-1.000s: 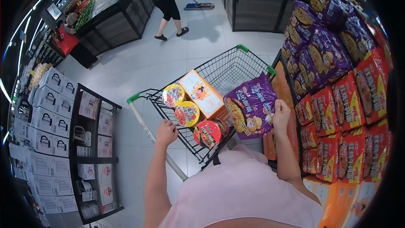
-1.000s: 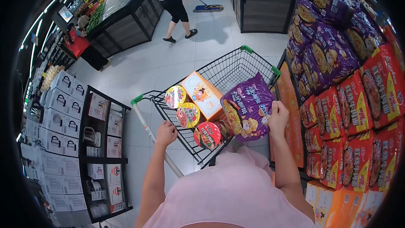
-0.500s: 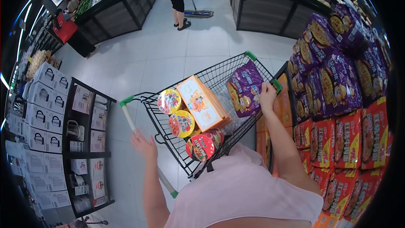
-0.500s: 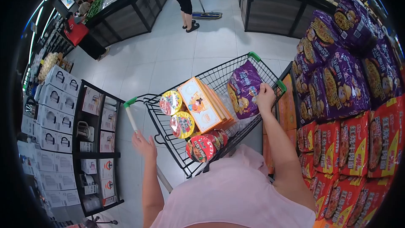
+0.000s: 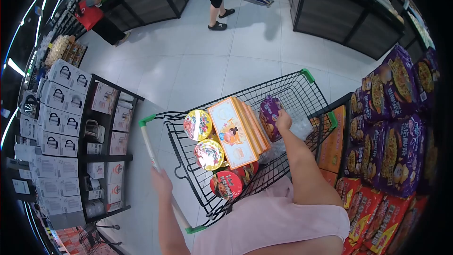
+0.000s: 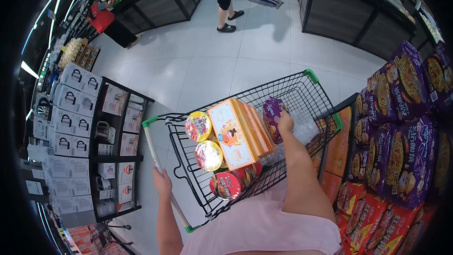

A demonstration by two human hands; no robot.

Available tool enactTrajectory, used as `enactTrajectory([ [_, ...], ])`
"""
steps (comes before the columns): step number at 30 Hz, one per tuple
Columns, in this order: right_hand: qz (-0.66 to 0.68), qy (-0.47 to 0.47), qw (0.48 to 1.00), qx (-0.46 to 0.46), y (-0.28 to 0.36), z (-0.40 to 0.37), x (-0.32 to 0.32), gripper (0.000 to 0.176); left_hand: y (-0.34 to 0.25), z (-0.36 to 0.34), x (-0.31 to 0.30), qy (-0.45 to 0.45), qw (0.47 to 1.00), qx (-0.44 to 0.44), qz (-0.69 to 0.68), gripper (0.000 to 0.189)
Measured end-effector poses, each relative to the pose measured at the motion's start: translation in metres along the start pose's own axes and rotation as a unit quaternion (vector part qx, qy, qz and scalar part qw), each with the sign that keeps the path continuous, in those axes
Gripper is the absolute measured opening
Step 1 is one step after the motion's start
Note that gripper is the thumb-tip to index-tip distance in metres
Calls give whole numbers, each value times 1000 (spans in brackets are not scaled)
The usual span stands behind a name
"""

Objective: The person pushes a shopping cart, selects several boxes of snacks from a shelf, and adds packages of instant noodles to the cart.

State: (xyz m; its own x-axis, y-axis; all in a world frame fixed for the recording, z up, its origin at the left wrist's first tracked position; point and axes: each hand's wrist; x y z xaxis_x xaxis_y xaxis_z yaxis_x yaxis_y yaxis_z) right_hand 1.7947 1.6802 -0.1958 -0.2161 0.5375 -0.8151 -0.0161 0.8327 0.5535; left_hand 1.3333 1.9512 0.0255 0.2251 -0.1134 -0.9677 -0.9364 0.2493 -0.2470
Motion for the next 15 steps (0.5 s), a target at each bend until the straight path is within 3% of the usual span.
enactTrajectory([
  [6, 9, 86, 996, -8, 17, 5, 31, 19, -4, -3, 2, -7, 1000, -22, 8, 50],
  [9, -78, 212, 974, -34, 8, -1, 56, 29, -11, -2, 0, -1, 999, -40, -2, 50],
  [12, -50, 230, 972, -24, 5, -9, 44, 46, -13, -1, 1, 1, 999, -42, 6, 50],
  [15, -104, 218, 970, 22, 1, -22, 16, 57, -3, 4, 4, 0, 999, -31, 16, 50],
])
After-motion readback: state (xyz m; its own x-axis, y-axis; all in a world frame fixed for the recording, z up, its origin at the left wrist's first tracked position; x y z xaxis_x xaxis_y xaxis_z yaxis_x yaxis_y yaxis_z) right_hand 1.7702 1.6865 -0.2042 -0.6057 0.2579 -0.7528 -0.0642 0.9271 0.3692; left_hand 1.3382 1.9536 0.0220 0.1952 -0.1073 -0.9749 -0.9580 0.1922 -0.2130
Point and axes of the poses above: each hand's wrist, its own z-axis towards the middle knuckle, its own x-axis out of the palm, y = z × x, and after that the axes turned 2 degrees about z, right-handed
